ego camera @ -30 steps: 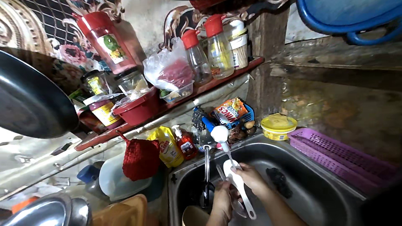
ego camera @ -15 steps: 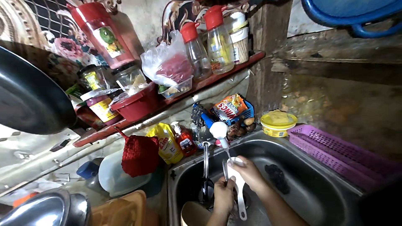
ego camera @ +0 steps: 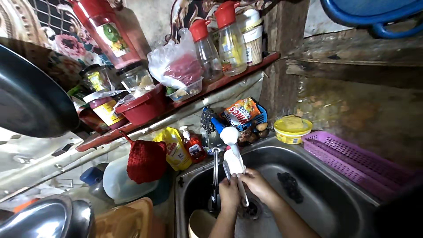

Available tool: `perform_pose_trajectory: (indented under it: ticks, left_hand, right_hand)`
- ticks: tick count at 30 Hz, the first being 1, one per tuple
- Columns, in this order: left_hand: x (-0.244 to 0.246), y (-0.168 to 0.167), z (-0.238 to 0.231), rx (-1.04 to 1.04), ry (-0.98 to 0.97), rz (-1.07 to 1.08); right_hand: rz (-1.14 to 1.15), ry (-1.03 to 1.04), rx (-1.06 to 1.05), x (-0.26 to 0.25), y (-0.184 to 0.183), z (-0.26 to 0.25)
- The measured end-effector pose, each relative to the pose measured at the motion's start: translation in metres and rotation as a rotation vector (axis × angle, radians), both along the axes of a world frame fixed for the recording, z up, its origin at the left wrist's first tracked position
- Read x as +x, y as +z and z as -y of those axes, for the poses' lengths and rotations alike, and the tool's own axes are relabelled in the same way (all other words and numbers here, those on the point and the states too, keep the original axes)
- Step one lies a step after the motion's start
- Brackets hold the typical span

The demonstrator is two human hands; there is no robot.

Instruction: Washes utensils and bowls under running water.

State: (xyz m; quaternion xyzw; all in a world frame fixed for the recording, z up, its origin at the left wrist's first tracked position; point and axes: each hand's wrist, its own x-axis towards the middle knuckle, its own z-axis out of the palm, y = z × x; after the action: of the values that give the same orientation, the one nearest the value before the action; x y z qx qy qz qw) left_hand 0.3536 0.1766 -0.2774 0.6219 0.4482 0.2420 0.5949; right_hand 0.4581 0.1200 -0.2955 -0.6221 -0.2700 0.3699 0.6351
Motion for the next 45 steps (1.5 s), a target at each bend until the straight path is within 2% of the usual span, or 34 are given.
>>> perform_pose_trajectory:
  ticks: [3,6,8,11,14,17,21,23,27,30,34,36,41,45]
  left_hand:
    - [0.001,0.003,-0.001,-0.002,0.018,-0.021]
    - [0.004,0.001,0.002,-0.071,0.053,0.062]
    - [0.006,-0.002,-0.001,0.023,0.042,0.052]
    - [0.007,0.005,-0.010,0.230,-0.017,-0.116]
    - [0.013,0.014,-0.014,0.320,0.033,-0.080]
    - [0.016,0.015,-0.014,0.223,0.137,0.126]
    - [0.014,0.004,0.004,0.026,0.229,0.300]
    - [0.010,0.000,0.024,-0.046,0.239,0.350]
    - [-0.018,-0.003,0.063,-0.091,0.088,0.427]
    - [-0.045,-0.005,0.074,-0.172,-0.078,0.440]
    - [-0.046,0.006,0.058,-0.338,-0.069,0.174]
    - [-0.043,0.007,0.047,-0.313,-0.055,0.046]
    - [-0.043,-0.002,0.040,-0.194,-0.158,-0.066]
    - [-0.024,-0.001,0.031,-0.306,-0.156,-0.058]
  right_hand:
    - [0.006,-0.043,0.041,0.000,0.000,-0.003]
    - [-0.064,-0.145,0.043,0.000,-0.005,-0.007]
    - [-0.147,-0.205,-0.043,0.002,-0.005,-0.007]
    - [-0.203,-0.204,-0.229,0.008,-0.001,-0.004]
    - [-0.118,-0.193,-0.316,0.012,-0.003,-0.002]
    - [-0.169,-0.226,-0.278,0.014,-0.007,0.000]
    - [-0.573,-0.205,-0.041,0.006,-0.007,-0.003]
    - [-0.625,-0.252,0.026,0.000,-0.011,-0.006]
    - [-0.539,-0.373,-0.037,0.004,-0.014,-0.007]
    - [-0.385,-0.300,-0.154,0.011,-0.018,-0.007]
    - [-0.242,-0.064,-0.229,-0.003,-0.019,-0.013]
    - [-0.225,-0.021,-0.216,-0.013,-0.015,-0.013]
    - [-0.279,-0.164,-0.099,-0.006,-0.018,-0.013]
    - [-0.178,-0.204,-0.065,-0.005,-0.017,-0.013]
